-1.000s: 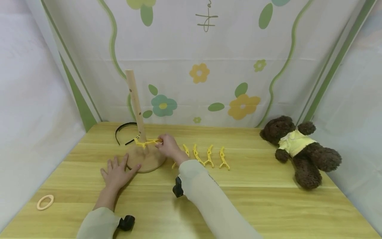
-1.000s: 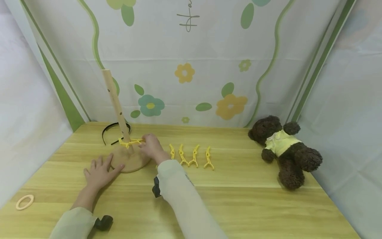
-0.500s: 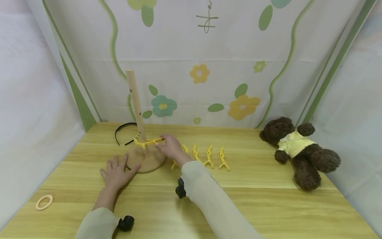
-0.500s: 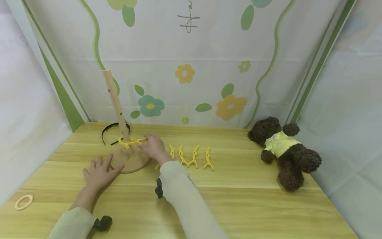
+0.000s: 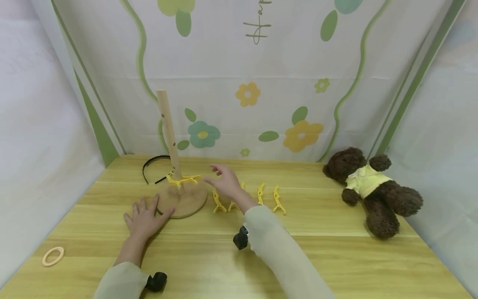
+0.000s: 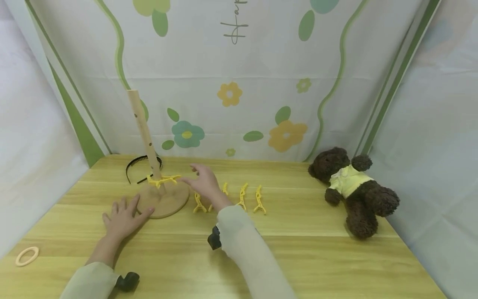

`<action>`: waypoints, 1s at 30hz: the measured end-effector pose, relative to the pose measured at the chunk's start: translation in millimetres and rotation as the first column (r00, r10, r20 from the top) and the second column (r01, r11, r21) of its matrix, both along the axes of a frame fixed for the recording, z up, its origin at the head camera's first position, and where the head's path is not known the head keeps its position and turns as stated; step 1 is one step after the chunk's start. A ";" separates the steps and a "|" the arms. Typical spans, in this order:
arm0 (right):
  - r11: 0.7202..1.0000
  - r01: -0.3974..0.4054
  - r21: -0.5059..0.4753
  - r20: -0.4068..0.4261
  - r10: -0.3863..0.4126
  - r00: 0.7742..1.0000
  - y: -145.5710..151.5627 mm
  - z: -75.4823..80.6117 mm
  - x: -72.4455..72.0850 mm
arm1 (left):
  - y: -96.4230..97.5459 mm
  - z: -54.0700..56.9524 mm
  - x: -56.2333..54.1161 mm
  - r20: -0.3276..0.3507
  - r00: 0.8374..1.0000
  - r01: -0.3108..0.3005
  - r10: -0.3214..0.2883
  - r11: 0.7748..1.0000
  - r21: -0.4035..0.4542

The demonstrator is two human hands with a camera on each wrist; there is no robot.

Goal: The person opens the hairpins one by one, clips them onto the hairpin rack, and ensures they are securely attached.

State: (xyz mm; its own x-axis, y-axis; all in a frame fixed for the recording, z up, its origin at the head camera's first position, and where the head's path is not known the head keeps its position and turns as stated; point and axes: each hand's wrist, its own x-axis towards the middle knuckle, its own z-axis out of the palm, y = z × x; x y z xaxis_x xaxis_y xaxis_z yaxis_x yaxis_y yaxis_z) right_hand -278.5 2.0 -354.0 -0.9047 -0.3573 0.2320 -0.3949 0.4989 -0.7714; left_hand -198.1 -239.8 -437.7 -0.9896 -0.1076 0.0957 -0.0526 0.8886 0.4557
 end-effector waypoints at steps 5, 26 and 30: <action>0.998 0.004 -0.056 -0.026 -0.005 1.000 14.6 -0.5 2.4 | -0.4 -1.3 0.1 0.006 1.000 -0.004 0.004 1.000 0.000; 0.982 -0.012 -0.189 -0.207 -0.028 0.978 87.2 30.2 45.7 | 0.9 -1.2 0.3 0.008 1.000 -0.004 0.004 1.000 -0.001; 0.984 -0.001 -0.180 -0.216 -0.038 0.976 108.3 12.0 33.5 | 0.7 -1.3 0.1 -0.001 1.000 -0.006 0.006 1.000 -0.001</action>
State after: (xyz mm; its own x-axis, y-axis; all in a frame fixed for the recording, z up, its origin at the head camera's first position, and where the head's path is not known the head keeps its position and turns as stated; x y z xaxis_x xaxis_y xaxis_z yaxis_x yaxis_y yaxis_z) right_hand -245.0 110.2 -342.0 -0.8314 -0.2759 0.4824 -0.5551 0.3701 -0.7450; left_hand -198.0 -239.1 -439.0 -0.9889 -0.1130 0.0968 -0.0571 0.8888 0.4546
